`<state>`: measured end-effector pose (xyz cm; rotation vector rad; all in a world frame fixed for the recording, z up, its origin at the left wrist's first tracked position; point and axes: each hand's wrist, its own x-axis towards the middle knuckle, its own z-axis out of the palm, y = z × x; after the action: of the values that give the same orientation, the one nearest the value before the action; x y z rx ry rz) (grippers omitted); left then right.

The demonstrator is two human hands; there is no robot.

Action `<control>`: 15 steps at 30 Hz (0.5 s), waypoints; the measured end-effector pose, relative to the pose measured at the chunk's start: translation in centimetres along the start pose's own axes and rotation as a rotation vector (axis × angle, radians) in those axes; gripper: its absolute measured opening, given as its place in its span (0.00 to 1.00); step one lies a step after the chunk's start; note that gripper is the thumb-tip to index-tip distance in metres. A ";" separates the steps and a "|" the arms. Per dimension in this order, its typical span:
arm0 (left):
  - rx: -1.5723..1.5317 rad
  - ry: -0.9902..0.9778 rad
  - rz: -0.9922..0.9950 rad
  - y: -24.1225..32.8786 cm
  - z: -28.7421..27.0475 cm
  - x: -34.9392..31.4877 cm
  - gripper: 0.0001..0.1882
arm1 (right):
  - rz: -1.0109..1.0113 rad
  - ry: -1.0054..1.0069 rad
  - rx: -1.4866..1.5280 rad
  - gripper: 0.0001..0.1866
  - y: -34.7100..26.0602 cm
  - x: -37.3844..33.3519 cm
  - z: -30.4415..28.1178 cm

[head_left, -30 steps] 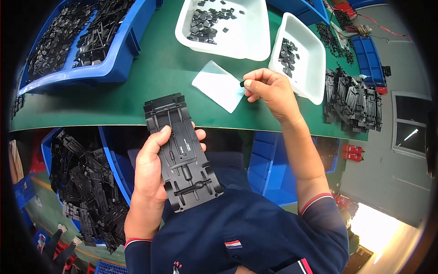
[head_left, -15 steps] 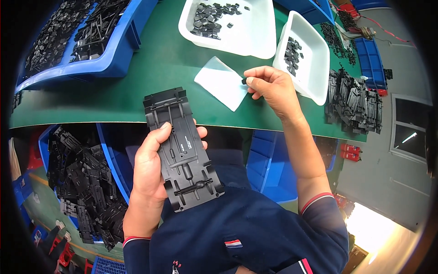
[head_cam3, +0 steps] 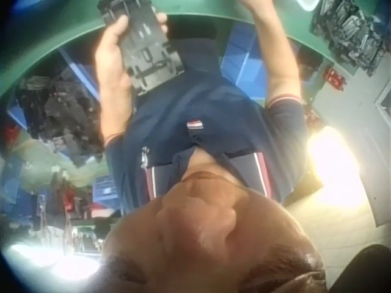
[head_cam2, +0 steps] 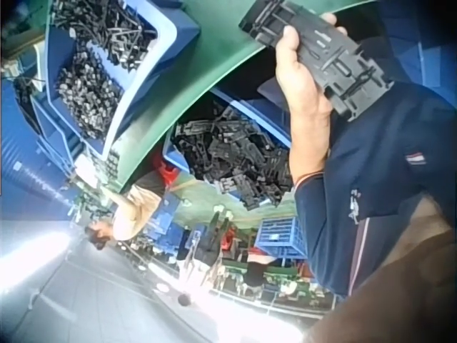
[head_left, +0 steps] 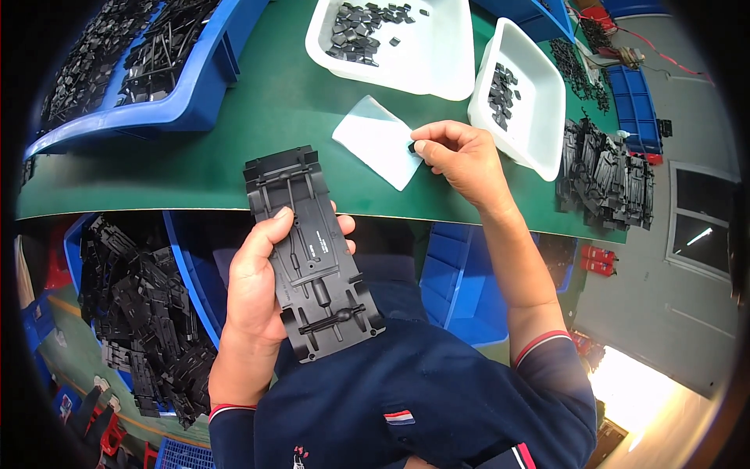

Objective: The person assembles toy car chassis by picking up small components from a tray, pressing them onto an adhesive pad, attaching them onto each chassis by hand, and stacking the chassis on the table.

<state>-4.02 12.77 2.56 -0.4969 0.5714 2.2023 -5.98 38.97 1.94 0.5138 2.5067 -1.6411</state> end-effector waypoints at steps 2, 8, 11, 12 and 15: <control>0.000 0.001 0.001 0.0 0.0 0.0 0.21 | 0.002 -0.002 -0.016 0.08 0.0 0.0 0.2; 0.004 -0.009 0.006 -0.1 0.0 0.1 0.21 | 0.012 -0.025 -0.020 0.08 0.1 0.0 0.3; 0.008 -0.026 0.016 0.0 -0.1 0.1 0.21 | -0.001 -0.027 -0.043 0.08 0.1 0.1 0.5; 0.006 -0.028 0.014 0.0 -0.1 0.1 0.21 | -0.009 -0.023 -0.069 0.07 0.2 0.1 0.6; 0.003 -0.029 0.012 0.0 -0.1 0.1 0.21 | -0.072 0.017 -0.124 0.09 0.6 0.2 0.7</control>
<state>-4.09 12.78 2.45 -0.4609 0.5631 2.2159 -6.04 38.54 1.10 0.4319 2.6473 -1.4979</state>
